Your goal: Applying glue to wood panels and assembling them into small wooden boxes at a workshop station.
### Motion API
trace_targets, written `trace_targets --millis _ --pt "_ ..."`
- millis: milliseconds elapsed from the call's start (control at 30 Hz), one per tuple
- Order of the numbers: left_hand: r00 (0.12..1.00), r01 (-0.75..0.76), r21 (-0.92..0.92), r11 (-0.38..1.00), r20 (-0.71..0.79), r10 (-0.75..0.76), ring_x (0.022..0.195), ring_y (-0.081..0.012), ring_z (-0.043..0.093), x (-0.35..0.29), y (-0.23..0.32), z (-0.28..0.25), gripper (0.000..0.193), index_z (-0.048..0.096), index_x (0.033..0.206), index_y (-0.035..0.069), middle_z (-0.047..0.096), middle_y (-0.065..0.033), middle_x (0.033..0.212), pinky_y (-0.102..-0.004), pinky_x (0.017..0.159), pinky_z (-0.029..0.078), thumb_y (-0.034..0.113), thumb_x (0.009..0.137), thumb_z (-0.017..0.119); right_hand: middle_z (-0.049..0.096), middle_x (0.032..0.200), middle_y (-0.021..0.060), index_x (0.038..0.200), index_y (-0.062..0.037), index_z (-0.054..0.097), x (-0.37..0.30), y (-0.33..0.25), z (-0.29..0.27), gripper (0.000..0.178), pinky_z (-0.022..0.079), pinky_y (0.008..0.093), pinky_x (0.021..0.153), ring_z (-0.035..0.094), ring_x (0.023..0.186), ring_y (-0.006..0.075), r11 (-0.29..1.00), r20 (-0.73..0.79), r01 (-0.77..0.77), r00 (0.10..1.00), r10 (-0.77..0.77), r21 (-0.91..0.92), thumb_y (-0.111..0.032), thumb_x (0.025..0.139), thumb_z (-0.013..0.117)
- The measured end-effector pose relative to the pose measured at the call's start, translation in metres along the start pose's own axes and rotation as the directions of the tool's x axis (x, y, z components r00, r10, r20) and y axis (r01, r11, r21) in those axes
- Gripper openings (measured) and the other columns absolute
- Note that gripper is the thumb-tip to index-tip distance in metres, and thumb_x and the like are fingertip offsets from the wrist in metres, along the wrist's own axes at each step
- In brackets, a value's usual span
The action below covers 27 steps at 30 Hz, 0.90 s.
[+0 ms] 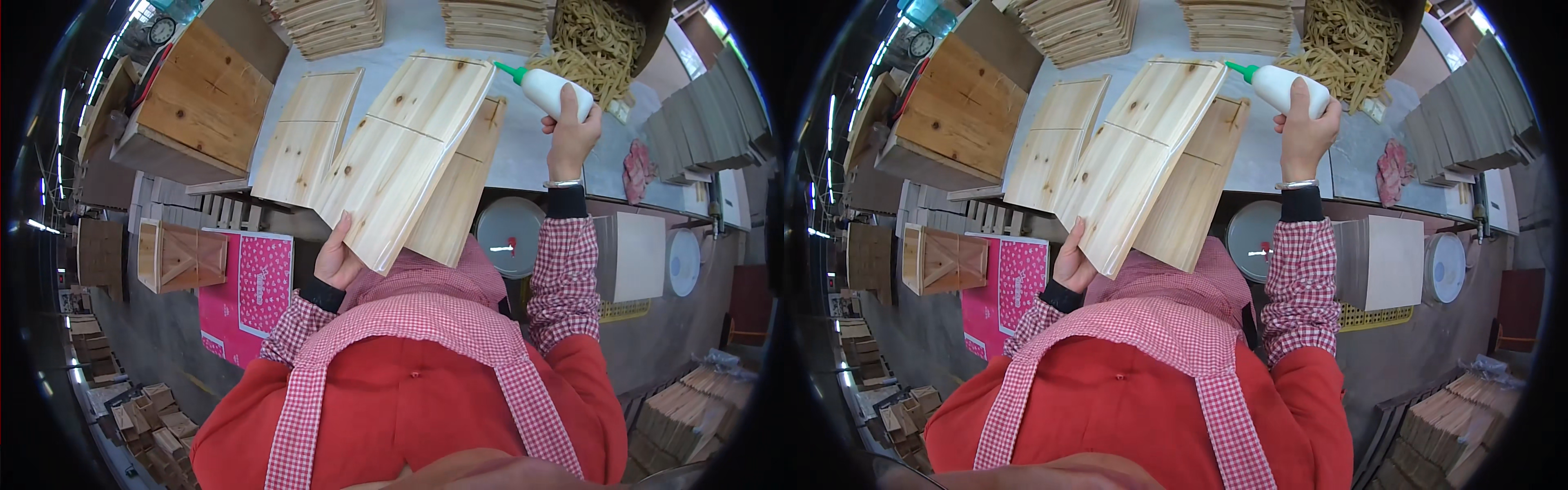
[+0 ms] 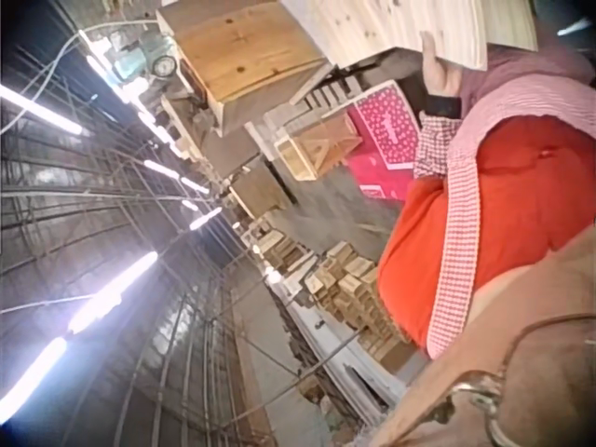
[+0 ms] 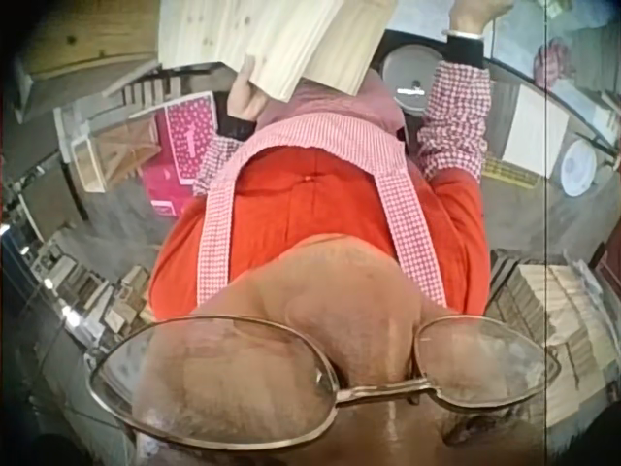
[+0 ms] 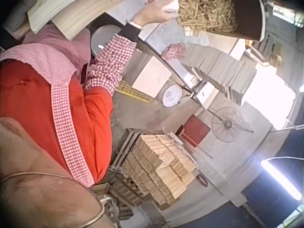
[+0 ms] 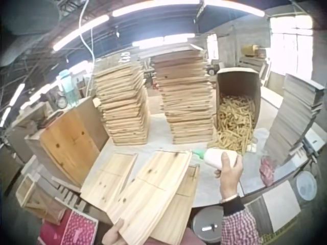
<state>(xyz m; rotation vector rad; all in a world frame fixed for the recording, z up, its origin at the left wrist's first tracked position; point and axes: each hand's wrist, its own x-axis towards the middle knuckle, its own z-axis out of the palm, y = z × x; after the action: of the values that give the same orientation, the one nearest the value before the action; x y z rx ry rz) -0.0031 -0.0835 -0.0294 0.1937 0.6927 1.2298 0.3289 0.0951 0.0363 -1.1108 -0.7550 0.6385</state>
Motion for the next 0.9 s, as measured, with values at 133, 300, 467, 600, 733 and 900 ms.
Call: trace_targets --millis 133,300,467,600,733,900 --pt "1.000 -0.003 -0.018 1.000 0.013 0.003 0.126 -0.0276 0.048 0.007 0.004 -0.001 0.053 0.036 0.139 0.002 0.048 -0.0159 0.137 -0.0439 0.106 0.041 0.030 0.098 0.053 0.060 0.080 0.0088 0.096 0.0019 0.053 -0.013 -0.005 0.000 0.034 0.044 0.0233 0.039 0.055 0.048 0.0112 0.999 0.092 -0.032 0.995 0.035 -0.033 -0.028 0.087 0.068" --pt "0.998 -0.055 -0.025 0.998 -0.044 0.054 0.128 -0.0281 0.046 0.023 0.008 -0.013 0.055 0.034 0.141 0.002 0.046 -0.0156 0.140 -0.0429 0.109 0.037 0.027 0.096 0.055 0.060 0.080 0.0061 0.098 -0.0021 0.054 -0.043 -0.005 0.000 0.025 0.038 0.0235 0.040 0.054 0.056 0.0110 0.996 0.265 -0.077 0.960 0.085 -0.040 -0.024 0.091 0.063" --pt "0.957 -0.288 -0.017 0.957 0.043 0.288 0.130 -0.0285 0.043 0.017 0.043 -0.003 0.057 0.033 0.142 0.002 0.043 -0.0155 0.143 -0.0424 0.111 0.034 0.023 0.095 0.057 0.058 0.084 0.0081 0.107 -0.0020 0.050 -0.063 -0.029 -0.001 0.033 0.043 0.0245 0.044 0.056 0.059 0.0143 0.970 0.111 -0.111 0.990 0.089 0.215 -0.031 0.094 0.057" --pt "0.830 -0.553 0.025 0.833 0.102 0.548 0.129 -0.0280 0.044 0.011 0.116 0.008 0.056 0.034 0.141 0.002 0.044 -0.0146 0.142 -0.0434 0.110 0.034 0.021 0.094 0.058 0.059 0.085 0.0102 0.108 -0.0013 0.049 -0.059 -0.040 -0.023 0.037 0.042 0.0252 0.046 0.055 0.058 0.0157 0.943 0.053 -0.053 0.998 0.037 0.329 -0.036 0.095 0.053" --pt "0.730 -0.674 0.040 0.738 0.191 0.656 0.128 -0.0282 0.045 0.052 0.228 0.114 0.055 0.034 0.142 0.005 0.046 -0.0129 0.141 -0.0449 0.110 0.036 0.018 0.094 0.059 0.060 0.086 0.0112 0.108 -0.0005 0.050 -0.057 -0.044 -0.020 0.040 0.042 0.0259 0.049 0.054 0.059 0.0162 0.935 -0.021 -0.023 0.999 0.033 0.353 -0.038 0.094 0.053" --pt "0.548 -0.678 -0.039 0.734 0.639 0.540 0.112 -0.0250 0.057 0.190 0.357 0.246 0.036 0.052 0.123 0.003 0.061 -0.0114 0.118 -0.0407 0.099 0.045 0.027 0.096 0.053 0.060 0.081 0.0096 0.101 0.0020 0.055 -0.059 -0.022 -0.019 0.044 0.038 0.0257 0.050 0.051 0.059 0.0140 0.966 -0.144 -0.057 0.985 0.096 0.253 -0.042 0.096 0.050"
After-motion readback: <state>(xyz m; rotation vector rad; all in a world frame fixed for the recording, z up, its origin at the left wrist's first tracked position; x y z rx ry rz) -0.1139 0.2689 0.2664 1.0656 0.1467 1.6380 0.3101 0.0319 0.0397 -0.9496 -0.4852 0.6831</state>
